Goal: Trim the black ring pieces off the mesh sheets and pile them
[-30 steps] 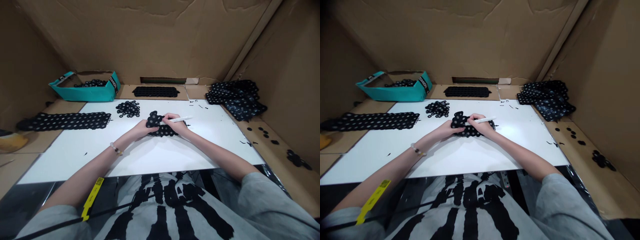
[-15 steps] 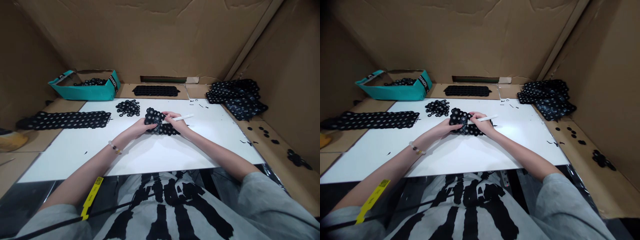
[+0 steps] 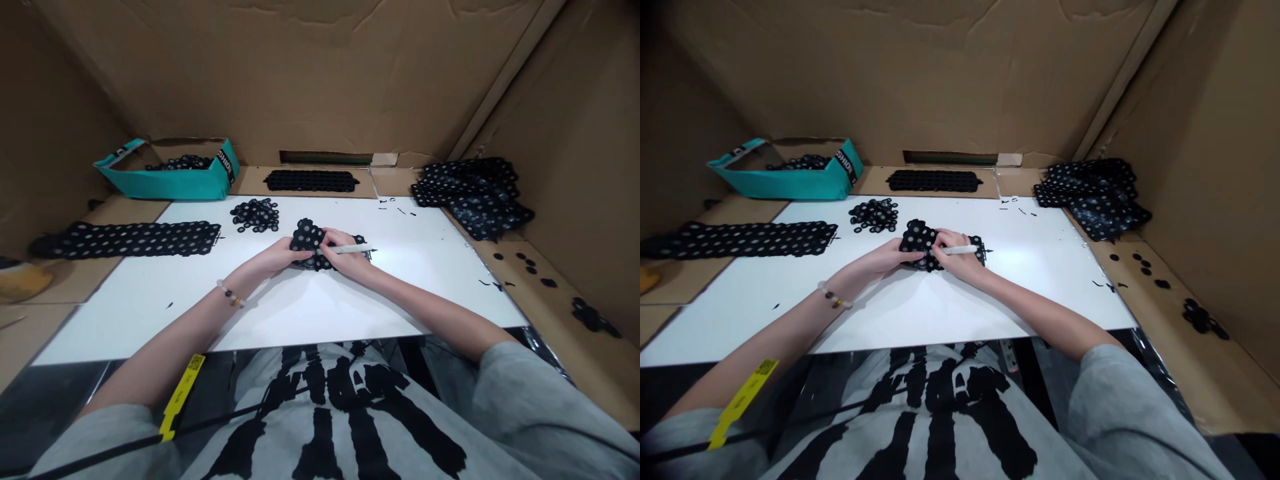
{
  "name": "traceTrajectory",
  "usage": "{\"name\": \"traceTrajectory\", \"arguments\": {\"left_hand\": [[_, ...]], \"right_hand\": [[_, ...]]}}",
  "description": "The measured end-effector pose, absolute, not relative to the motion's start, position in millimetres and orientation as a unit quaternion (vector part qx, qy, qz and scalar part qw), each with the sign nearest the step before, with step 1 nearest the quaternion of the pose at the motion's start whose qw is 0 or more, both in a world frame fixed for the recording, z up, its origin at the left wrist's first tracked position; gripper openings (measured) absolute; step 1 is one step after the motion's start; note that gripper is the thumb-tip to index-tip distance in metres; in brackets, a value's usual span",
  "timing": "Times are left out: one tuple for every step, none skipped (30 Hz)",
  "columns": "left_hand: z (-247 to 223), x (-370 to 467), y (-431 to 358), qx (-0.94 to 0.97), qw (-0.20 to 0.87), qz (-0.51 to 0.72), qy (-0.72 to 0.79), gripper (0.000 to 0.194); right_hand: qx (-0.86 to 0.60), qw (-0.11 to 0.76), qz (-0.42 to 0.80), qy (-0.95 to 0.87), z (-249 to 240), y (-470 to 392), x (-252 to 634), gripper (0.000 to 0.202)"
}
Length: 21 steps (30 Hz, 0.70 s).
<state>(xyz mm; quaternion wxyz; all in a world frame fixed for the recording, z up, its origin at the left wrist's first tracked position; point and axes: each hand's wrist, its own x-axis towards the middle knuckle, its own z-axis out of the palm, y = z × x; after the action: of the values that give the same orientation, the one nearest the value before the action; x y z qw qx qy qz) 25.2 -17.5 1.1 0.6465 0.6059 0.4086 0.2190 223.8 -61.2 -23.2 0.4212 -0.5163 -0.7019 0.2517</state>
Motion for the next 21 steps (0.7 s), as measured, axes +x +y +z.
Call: {"name": "traceTrajectory", "arguments": {"left_hand": [[0.5, 24.7, -16.3, 0.613, 0.642, 0.214, 0.408, 0.047], [0.0, 24.1, -15.0, 0.623, 0.632, 0.211, 0.41, 0.047], [-0.3, 23.3, -13.7, 0.638, 0.614, 0.208, 0.416, 0.045], [-0.1, 22.5, -12.6, 0.658, 0.587, 0.207, 0.423, 0.043], [0.6, 21.7, -11.8, 0.68, 0.554, 0.207, 0.432, 0.041], [1.7, 21.0, -11.4, 0.701, 0.521, 0.205, 0.441, 0.039], [3.4, 20.4, -11.3, 0.718, 0.493, 0.201, 0.449, 0.039], [5.4, 19.9, -11.4, 0.728, 0.476, 0.196, 0.453, 0.039], [7.5, 19.5, -11.8, 0.732, 0.472, 0.189, 0.453, 0.04], [9.5, 19.0, -12.1, 0.734, 0.478, 0.182, 0.448, 0.042], [11.3, 18.5, -12.4, 0.734, 0.487, 0.174, 0.439, 0.044], [12.5, 18.0, -12.3, 0.737, 0.496, 0.167, 0.428, 0.047], [13.2, 17.4, -12.0, 0.742, 0.5, 0.161, 0.417, 0.049], [13.3, 16.7, -11.5, 0.749, 0.498, 0.156, 0.408, 0.051], [12.8, 16.0, -10.7, 0.758, 0.491, 0.153, 0.401, 0.052], [11.9, 15.4, -9.9, 0.766, 0.482, 0.151, 0.397, 0.051], [10.7, 14.8, -9.1, 0.773, 0.474, 0.15, 0.394, 0.049], [9.4, 14.3, -8.5, 0.777, 0.468, 0.151, 0.393, 0.048], [8.3, 13.9, -8.2, 0.779, 0.465, 0.152, 0.393, 0.047], [7.3, 13.7, -8.0, 0.778, 0.465, 0.154, 0.394, 0.046], [6.5, 13.6, -8.1, 0.776, 0.466, 0.157, 0.396, 0.046]], "right_hand": [[-0.518, 0.419, 0.251, -0.702, -24.1, -60.4, 223.9, 0.013], [-0.516, 0.42, 0.254, -0.702, -24.4, -59.5, 224.4, 0.014], [-0.513, 0.422, 0.261, -0.7, -24.0, -58.8, 225.4, 0.015], [-0.51, 0.427, 0.271, -0.696, -23.1, -58.3, 226.5, 0.016], [-0.508, 0.435, 0.283, -0.687, -21.7, -58.1, 227.7, 0.017], [-0.508, 0.445, 0.294, -0.676, -20.2, -58.3, 228.8, 0.018], [-0.51, 0.458, 0.304, -0.662, -18.6, -58.8, 229.7, 0.018], [-0.512, 0.47, 0.312, -0.648, -17.2, -59.6, 230.2, 0.018], [-0.515, 0.479, 0.319, -0.635, -15.9, -60.6, 230.3, 0.017], [-0.519, 0.483, 0.325, -0.626, -14.9, -61.7, 230.0, 0.017], [-0.523, 0.482, 0.33, -0.62, -14.0, -62.9, 229.3, 0.017], [-0.527, 0.477, 0.335, -0.619, -13.3, -63.9, 228.4, 0.017], [-0.531, 0.468, 0.338, -0.62, -12.8, -64.7, 227.3, 0.017], [-0.534, 0.458, 0.338, -0.624, -12.4, -65.2, 226.2, 0.016], [-0.536, 0.449, 0.337, -0.63, -12.2, -65.5, 225.2, 0.015], [-0.536, 0.443, 0.336, -0.635, -12.2, -65.7, 224.4, 0.015], [-0.536, 0.438, 0.336, -0.639, -12.3, -65.7, 223.9, 0.015], [-0.535, 0.436, 0.335, -0.641, -12.5, -65.6, 223.6, 0.015], [-0.534, 0.436, 0.336, -0.642, -12.8, -65.6, 223.5, 0.016], [-0.532, 0.436, 0.337, -0.643, -13.1, -65.5, 223.5, 0.016], [-0.531, 0.436, 0.338, -0.643, -13.4, -65.4, 223.7, 0.016]]}}
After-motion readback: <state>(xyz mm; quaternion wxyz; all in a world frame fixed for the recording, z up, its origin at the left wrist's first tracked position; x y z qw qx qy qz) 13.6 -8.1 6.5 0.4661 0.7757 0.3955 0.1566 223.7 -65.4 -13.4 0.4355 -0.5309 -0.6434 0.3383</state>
